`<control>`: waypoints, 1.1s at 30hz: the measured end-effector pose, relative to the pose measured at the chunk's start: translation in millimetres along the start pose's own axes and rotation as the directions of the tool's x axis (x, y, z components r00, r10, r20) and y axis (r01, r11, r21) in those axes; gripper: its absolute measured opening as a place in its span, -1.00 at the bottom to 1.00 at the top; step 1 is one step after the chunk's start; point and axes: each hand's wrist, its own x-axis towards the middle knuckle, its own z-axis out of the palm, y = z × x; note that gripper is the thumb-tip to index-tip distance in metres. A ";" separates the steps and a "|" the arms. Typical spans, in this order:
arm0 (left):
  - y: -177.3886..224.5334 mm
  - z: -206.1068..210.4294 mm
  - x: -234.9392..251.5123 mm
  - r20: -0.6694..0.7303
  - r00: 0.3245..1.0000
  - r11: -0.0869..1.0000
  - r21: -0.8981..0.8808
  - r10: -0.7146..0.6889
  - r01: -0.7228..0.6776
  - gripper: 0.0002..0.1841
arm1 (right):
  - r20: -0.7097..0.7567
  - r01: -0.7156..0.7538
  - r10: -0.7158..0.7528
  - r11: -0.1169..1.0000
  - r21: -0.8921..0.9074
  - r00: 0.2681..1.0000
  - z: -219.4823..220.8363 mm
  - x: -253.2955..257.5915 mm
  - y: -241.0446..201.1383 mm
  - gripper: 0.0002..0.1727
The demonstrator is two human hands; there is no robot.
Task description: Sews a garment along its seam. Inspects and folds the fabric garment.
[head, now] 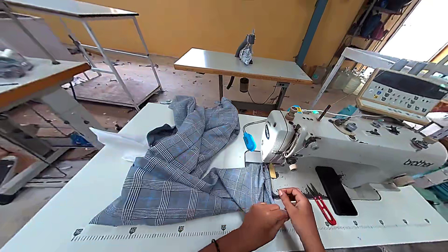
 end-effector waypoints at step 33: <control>-4.1 -48.1 48.8 0.853 0.341 0.918 0.372 -0.396 0.136 -0.52 | 0.163 -0.029 0.074 0.964 -0.264 0.984 18.6 -12.8 -5.9 -0.60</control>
